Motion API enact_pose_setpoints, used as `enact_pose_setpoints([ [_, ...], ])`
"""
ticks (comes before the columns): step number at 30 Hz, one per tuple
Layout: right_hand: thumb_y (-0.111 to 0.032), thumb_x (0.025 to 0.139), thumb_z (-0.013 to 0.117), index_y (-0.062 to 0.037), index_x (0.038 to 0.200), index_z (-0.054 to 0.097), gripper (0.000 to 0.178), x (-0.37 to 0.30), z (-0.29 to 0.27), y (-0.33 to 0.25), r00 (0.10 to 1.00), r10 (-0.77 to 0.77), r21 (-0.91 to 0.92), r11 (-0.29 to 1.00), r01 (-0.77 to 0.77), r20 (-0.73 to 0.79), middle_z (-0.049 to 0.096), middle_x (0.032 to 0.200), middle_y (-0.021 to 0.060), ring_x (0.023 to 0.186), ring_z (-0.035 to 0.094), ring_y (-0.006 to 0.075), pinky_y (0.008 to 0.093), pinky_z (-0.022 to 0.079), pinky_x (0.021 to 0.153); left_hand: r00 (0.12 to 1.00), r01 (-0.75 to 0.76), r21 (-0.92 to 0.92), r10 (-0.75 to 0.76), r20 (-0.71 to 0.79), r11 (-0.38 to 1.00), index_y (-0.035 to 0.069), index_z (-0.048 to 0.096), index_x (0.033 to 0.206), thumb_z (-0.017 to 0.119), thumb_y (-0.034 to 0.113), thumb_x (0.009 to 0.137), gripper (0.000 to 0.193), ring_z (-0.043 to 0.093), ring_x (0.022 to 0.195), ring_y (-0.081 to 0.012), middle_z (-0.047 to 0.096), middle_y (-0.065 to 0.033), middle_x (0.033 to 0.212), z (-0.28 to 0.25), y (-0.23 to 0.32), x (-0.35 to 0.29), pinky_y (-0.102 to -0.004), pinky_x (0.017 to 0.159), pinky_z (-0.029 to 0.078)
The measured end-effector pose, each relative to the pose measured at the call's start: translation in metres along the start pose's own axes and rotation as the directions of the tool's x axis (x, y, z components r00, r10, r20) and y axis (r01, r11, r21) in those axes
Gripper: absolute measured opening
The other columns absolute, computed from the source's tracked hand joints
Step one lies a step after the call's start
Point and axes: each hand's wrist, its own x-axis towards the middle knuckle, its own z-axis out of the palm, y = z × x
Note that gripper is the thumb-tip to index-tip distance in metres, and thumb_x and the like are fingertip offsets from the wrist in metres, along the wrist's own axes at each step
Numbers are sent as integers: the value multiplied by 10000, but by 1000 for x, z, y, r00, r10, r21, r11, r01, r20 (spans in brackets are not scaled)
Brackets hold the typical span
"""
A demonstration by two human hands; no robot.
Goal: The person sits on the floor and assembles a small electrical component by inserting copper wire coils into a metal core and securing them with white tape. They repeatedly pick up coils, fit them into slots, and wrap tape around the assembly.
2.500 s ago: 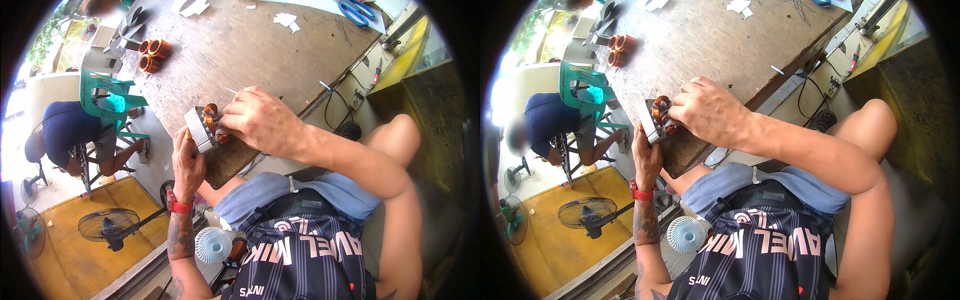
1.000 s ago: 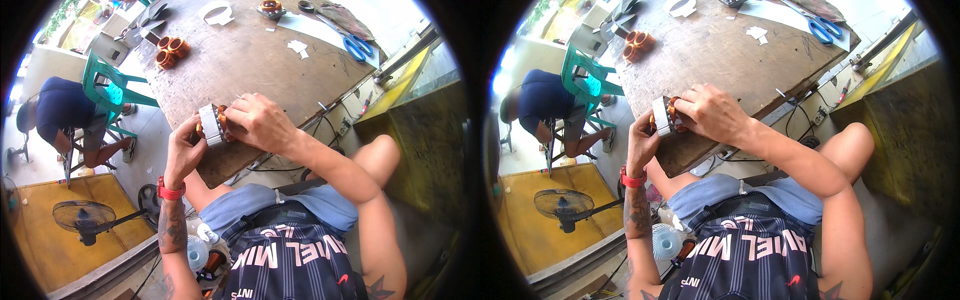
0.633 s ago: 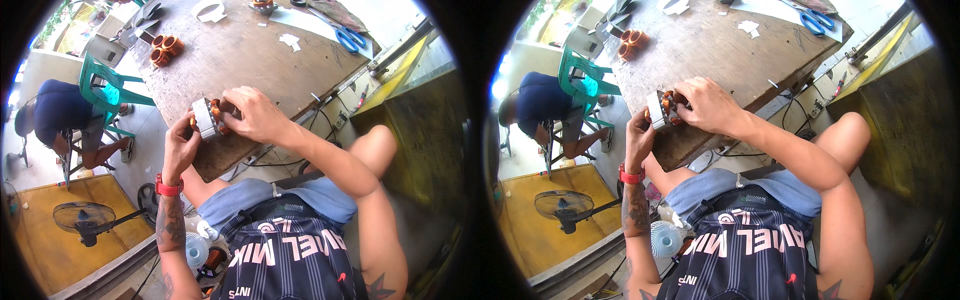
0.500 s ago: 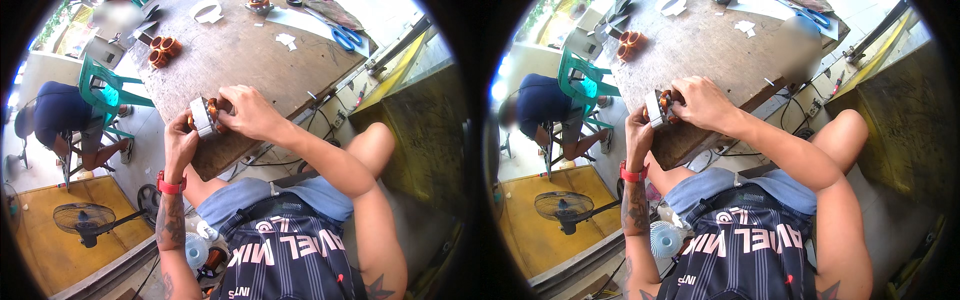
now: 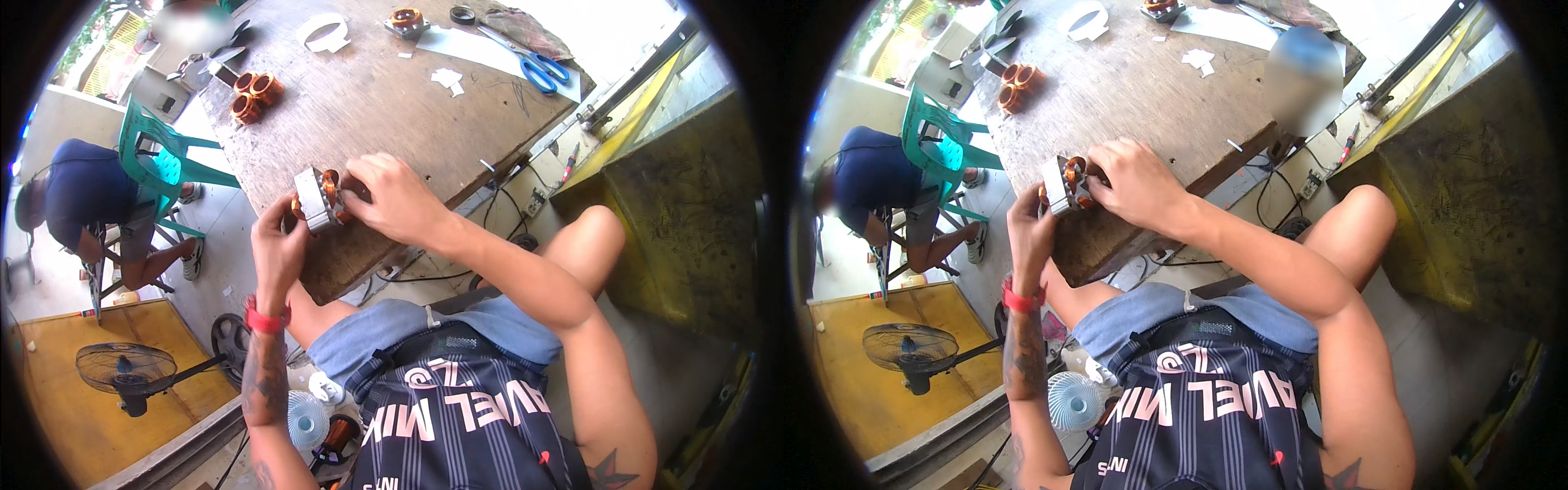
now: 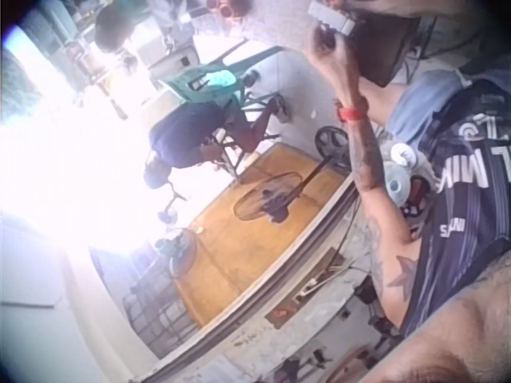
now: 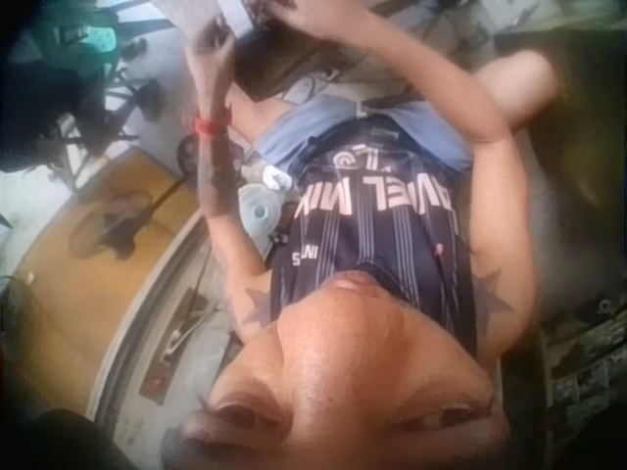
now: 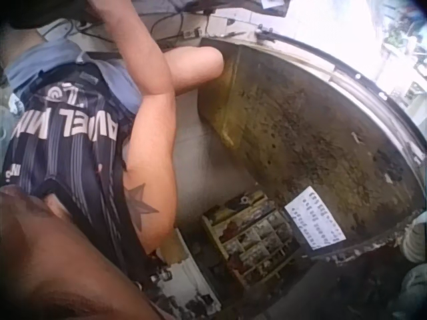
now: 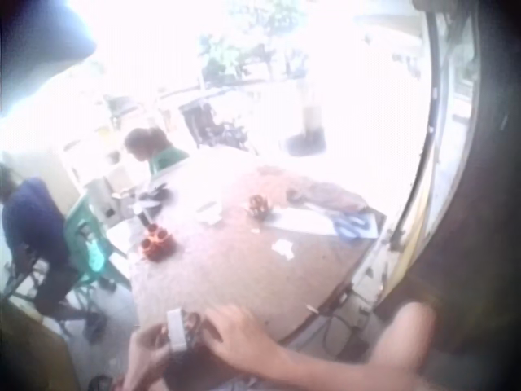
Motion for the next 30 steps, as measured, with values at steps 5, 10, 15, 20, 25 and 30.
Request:
enact_pose_setpoints([
  [5,-191,977,728,14,1321,686,402,-37,-7,-12,977,-195,-370,904,212,81,670,1227,156,1187,627,334,436,515,1068,919,-318,634,395,22,705,-2,742,1179,738,31,953,229,629,1345,-376,713,-188,1351,10,5,-52,-465,1132,499],
  [10,-175,983,701,15,1310,698,378,-34,-2,-4,960,-232,-408,870,278,159,664,1223,138,1246,598,310,429,491,1119,928,-369,552,330,173,748,-9,711,1185,687,-16,887,300,617,1306,-389,721,-184,1236,6,8,-43,-550,1208,418],
  [15,-213,1009,688,-9,1122,775,249,-14,-30,11,941,-269,-310,894,324,207,716,1174,166,1159,658,310,459,512,1081,911,-412,520,332,244,749,51,733,1258,719,83,963,297,606,1351,-336,711,-142,1355,-17,22,-33,-545,1242,373],
  [20,-296,1015,718,-19,1103,794,301,24,-111,75,968,135,-312,929,-198,-214,758,1084,207,1036,713,369,483,560,975,946,-244,435,311,-89,867,108,734,1345,734,106,991,354,618,1360,-326,702,-119,1420,-18,28,-72,-477,1185,442],
  [25,-270,964,773,-65,1076,796,235,44,-138,141,966,144,-471,851,-232,-216,770,1059,196,1036,722,361,455,571,937,960,-202,317,251,-122,927,104,761,1288,785,62,932,360,659,1297,-315,733,-111,1366,-3,39,-99,-439,1109,509],
  [30,-240,964,781,-84,1090,783,201,43,-138,139,941,261,-256,915,-312,-213,788,1013,144,953,739,299,424,573,862,923,-332,345,378,-74,878,77,782,1245,785,57,926,320,707,1245,-310,763,-127,1312,10,62,-99,-444,1066,543],
])
